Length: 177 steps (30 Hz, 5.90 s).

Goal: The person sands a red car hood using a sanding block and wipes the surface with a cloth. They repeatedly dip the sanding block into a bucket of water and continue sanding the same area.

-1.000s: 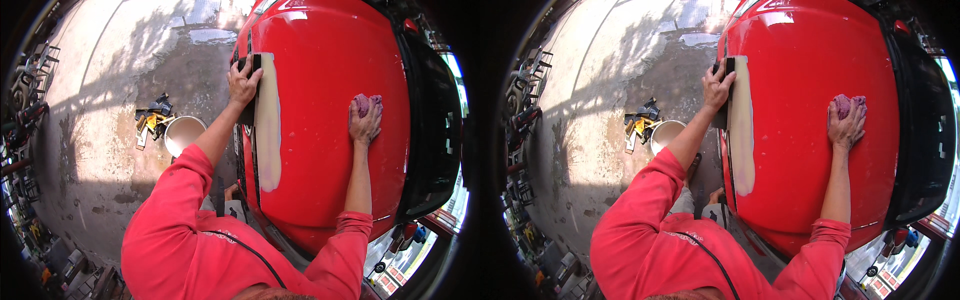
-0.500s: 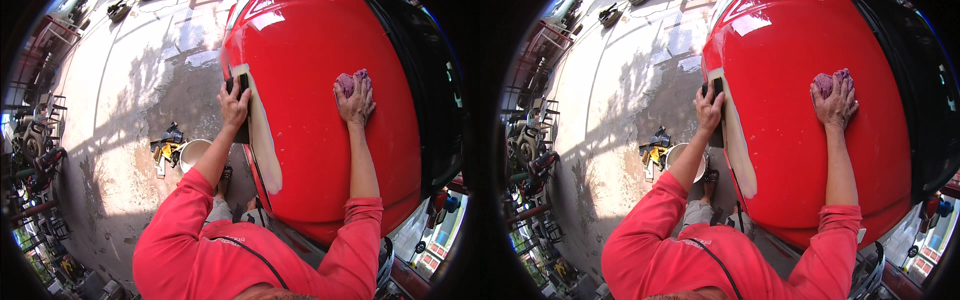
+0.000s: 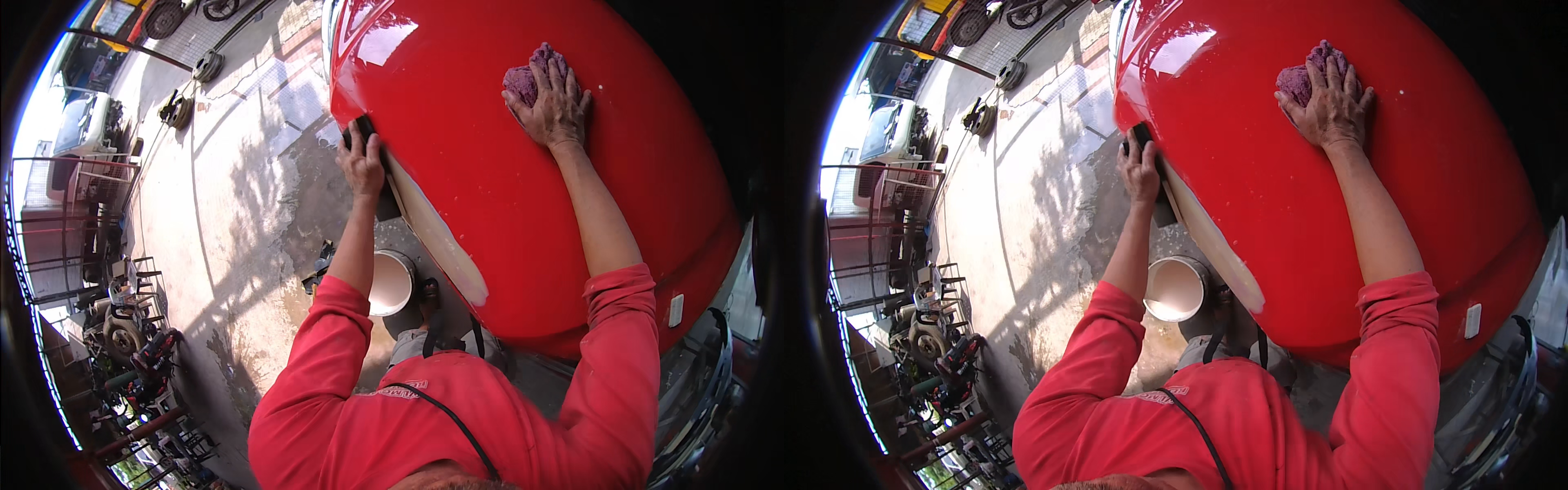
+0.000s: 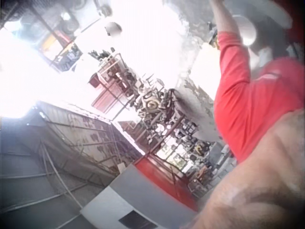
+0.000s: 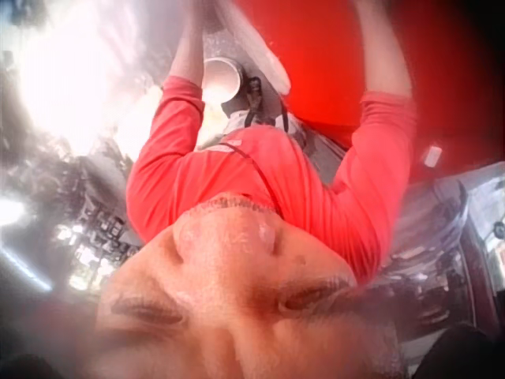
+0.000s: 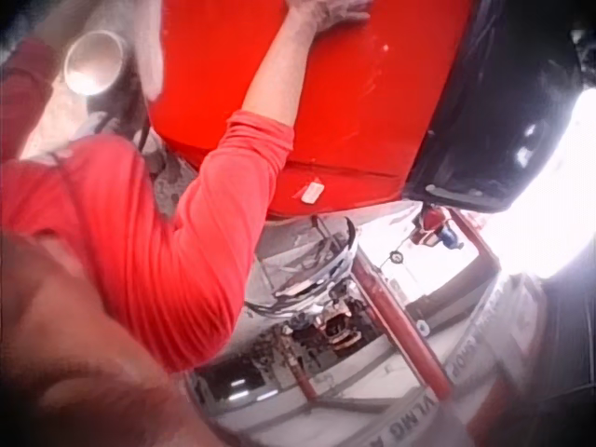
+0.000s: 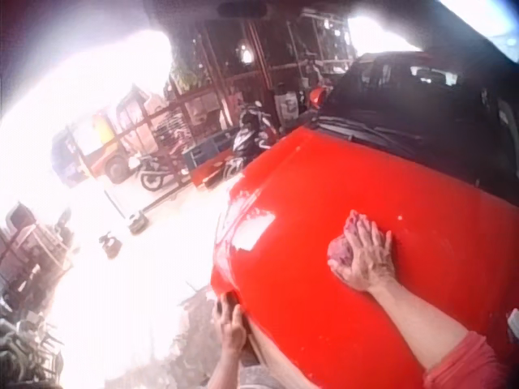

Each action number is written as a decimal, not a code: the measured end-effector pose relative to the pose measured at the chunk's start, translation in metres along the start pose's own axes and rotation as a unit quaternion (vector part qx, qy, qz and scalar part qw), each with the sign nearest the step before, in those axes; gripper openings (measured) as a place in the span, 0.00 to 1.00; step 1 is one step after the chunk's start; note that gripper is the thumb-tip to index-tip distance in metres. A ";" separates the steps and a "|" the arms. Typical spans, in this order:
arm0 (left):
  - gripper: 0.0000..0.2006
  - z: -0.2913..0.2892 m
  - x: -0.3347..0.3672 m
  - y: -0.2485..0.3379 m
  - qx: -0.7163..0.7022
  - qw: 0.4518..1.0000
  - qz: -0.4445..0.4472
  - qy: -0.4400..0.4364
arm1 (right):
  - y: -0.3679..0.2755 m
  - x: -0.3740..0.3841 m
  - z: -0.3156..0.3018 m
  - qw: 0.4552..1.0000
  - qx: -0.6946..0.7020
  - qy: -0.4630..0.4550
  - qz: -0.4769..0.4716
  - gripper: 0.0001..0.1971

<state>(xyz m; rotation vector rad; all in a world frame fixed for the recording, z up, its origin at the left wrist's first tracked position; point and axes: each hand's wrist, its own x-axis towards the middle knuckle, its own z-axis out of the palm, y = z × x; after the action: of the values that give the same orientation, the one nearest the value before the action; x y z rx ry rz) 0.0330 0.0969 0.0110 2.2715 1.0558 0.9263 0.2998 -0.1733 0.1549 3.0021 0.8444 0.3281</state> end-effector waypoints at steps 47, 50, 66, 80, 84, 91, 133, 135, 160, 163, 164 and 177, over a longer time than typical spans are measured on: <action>0.33 0.000 0.013 0.003 0.027 0.999 -0.038 0.013 | 0.006 0.008 0.012 1.000 0.030 -0.003 -0.009 0.52; 0.34 -0.019 -0.089 0.062 -0.020 0.998 0.052 -0.016 | 0.018 0.004 0.008 1.000 0.024 -0.010 0.004 0.52; 0.35 -0.013 -0.113 0.137 -0.055 0.998 -0.012 -0.035 | 0.023 0.010 0.012 1.000 0.025 -0.003 -0.001 0.51; 0.34 -0.017 -0.105 0.146 -0.034 0.998 -0.042 -0.033 | 0.027 0.009 0.017 1.000 0.022 0.000 -0.012 0.54; 0.35 -0.025 -0.138 0.148 -0.065 0.995 0.063 -0.038 | 0.038 0.011 0.021 1.000 0.013 0.007 -0.019 0.53; 0.34 -0.002 -0.079 0.055 -0.055 0.975 -0.214 0.015 | 0.013 0.015 0.024 0.999 0.025 0.006 -0.024 0.53; 0.33 -0.027 -0.258 0.126 -0.105 0.971 -0.203 0.065 | 0.019 0.023 0.019 0.998 0.039 0.033 -0.029 0.53; 0.33 -0.047 -0.314 0.184 -0.079 0.990 -0.114 0.022 | 0.019 0.024 0.026 0.998 0.041 0.026 -0.025 0.52; 0.34 -0.017 -0.110 0.013 -0.356 0.910 -0.212 0.026 | 0.003 0.013 0.017 0.997 0.051 0.036 -0.049 0.50; 0.33 -0.003 -0.145 0.067 -0.080 0.985 -0.148 0.039 | 0.018 0.017 0.022 0.999 0.023 0.031 -0.025 0.50; 0.33 -0.020 -0.173 0.112 -0.016 0.996 -0.078 0.032 | 0.023 0.017 0.023 0.999 0.020 0.031 -0.021 0.50; 0.35 0.015 0.001 -0.003 -0.008 0.985 -0.169 0.036 | 0.021 0.021 0.030 0.997 0.040 0.037 -0.050 0.50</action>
<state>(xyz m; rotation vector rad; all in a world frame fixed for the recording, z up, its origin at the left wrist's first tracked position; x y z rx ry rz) 0.0431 0.0971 -0.0007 1.9727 1.4048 0.8733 0.3339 -0.1791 0.1305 3.0228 1.0328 0.4152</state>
